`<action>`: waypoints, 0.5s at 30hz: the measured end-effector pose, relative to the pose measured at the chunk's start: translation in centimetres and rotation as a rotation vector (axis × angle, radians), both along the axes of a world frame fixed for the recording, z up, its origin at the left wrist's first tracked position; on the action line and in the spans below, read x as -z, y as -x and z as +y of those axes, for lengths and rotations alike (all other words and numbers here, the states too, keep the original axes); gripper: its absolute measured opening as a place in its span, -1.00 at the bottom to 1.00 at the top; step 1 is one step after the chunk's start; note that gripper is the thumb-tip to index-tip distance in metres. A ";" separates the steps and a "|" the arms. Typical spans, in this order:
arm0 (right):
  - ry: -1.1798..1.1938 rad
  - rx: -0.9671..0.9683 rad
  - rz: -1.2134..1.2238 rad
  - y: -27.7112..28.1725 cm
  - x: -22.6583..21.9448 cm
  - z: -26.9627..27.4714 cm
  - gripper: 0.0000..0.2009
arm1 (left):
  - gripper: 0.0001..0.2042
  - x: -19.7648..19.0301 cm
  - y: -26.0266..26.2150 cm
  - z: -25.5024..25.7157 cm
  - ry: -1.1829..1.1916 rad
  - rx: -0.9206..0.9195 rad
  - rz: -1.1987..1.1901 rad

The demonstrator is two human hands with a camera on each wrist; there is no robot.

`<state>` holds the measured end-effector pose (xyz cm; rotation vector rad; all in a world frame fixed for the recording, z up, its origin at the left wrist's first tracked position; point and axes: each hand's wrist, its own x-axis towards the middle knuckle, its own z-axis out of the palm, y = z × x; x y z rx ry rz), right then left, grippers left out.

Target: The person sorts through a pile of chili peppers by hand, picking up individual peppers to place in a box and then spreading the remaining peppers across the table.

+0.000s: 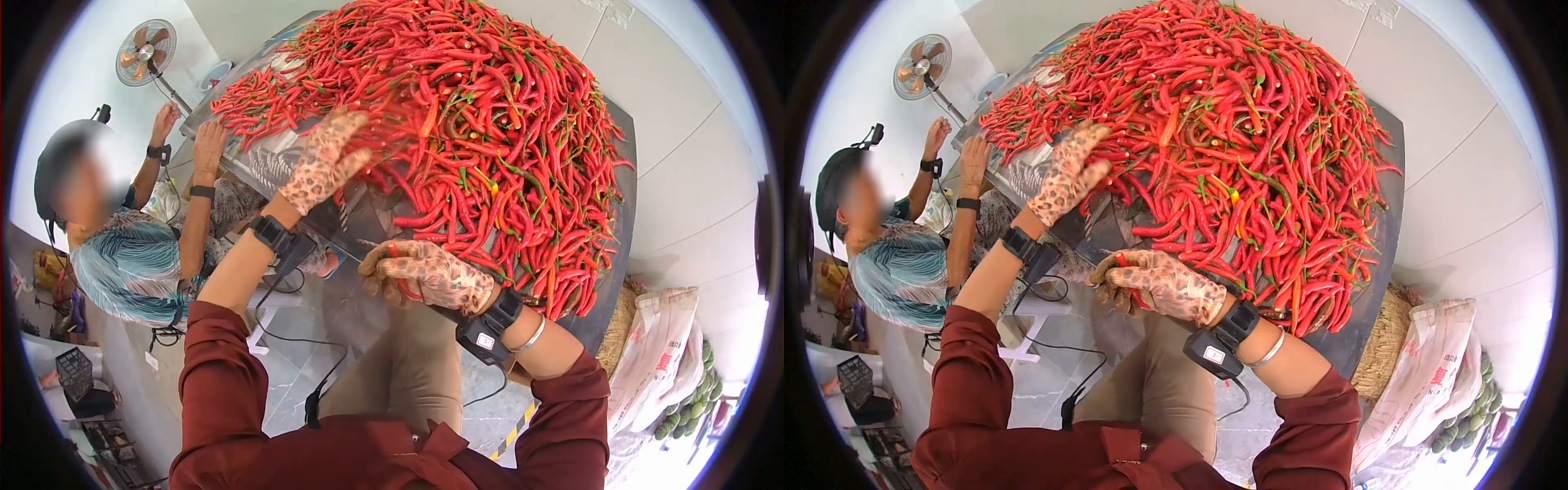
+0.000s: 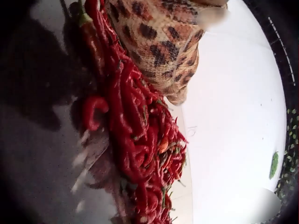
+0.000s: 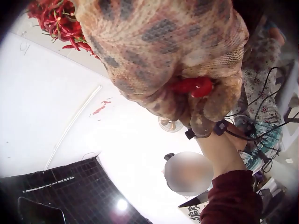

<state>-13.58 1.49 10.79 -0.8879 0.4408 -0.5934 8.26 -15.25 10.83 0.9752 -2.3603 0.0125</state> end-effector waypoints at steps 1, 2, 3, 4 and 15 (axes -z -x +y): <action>-0.013 0.000 -0.002 0.1 -0.3 0.1 -0.69 | -0.52 -0.3 -0.2 -0.4 -0.043 -0.036 0.094; -0.025 -0.001 -0.003 0.1 -0.4 0.1 -0.70 | -0.61 -1.1 -0.3 -0.6 -0.054 -0.064 0.195; -0.027 -0.004 -0.005 0.0 -0.3 0.1 -0.70 | -0.63 -1.2 -0.8 -1.4 -0.079 -0.140 0.192; -0.023 0.004 0.002 0.0 -0.3 0.1 -0.70 | -0.65 -0.9 -1.6 -2.5 -0.103 -0.217 0.190; -0.011 -0.002 -0.018 0.0 -0.2 0.0 -0.67 | -0.73 2.3 -4.3 -4.7 -0.172 -0.411 0.183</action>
